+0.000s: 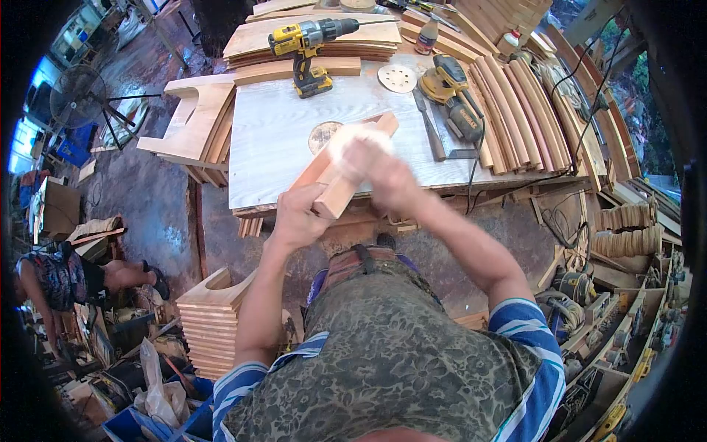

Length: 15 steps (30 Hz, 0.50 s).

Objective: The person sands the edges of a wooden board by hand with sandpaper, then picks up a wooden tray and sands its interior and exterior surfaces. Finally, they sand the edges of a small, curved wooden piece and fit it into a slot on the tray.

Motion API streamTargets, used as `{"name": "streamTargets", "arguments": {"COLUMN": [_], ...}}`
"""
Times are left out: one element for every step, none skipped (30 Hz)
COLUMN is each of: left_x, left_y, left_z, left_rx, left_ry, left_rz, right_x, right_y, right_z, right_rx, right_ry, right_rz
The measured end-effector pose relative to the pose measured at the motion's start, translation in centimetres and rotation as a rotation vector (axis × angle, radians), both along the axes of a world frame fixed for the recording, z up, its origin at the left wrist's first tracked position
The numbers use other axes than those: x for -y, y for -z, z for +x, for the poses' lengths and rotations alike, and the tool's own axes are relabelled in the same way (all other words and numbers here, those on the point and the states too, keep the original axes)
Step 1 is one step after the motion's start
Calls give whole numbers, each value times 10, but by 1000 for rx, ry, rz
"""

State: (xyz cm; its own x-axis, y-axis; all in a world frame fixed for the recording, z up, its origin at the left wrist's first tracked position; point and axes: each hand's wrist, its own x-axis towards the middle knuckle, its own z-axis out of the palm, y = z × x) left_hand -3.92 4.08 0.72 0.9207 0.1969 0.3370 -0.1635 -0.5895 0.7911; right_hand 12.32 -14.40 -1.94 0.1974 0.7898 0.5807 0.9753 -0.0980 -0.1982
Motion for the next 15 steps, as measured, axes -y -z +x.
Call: {"name": "streamTargets", "arguments": {"left_x": [-1, -2, -3, -9, -11, -13, -15, -17, -19, -18, -18, -19, -18, -17, -15], "left_y": [2, 5, 9, 15, 21, 25, 26, 24, 22, 22, 22, 22, 22, 23, 22], "left_z": [-1, -1, -1, -5, -7, -8, -8, -10, -12, -16, -15, -13, -14, -15, -15], "left_rx": [0, 35, 71, -52, -51, -32, -12, -9, -83, -160, -156, -118, -86, -87, -63], "left_ry": [0, -34, -67, -33, -28, -48, -68, -61, -59, -60, -61, -51, -38, -36, -27], "left_rz": [0, 2, 5, -32, -28, -45, -61, -57, -101, -148, -146, -160, -176, -172, -142], "right_x": [-3, -5, -7, -9, -13, -12, -9, -6, -4, -5, -9, -15, -18, -19, -19], "right_y": [-19, -32, -39, -28, -10, 2, 13, 21, 16, 20, 24, 14, -2, -20, -31], "right_z": [-37, -54, -60, -48, -24, 8, 40, 68, 82, 78, 76, 50, 10, -20, -35], "right_rx": [-48, -59, -66, -92, -116, -1, 6, -68, -86, -101, -111, -64, -23, 5, 36], "right_ry": [-27, -93, -158, -99, -39, 30, 121, 212, 265, 238, 208, 88, -30, -88, -146], "right_rz": [40, 29, 20, 40, 60, 5, -24, 30, 34, 13, -5, 25, 53, 23, -6]}}
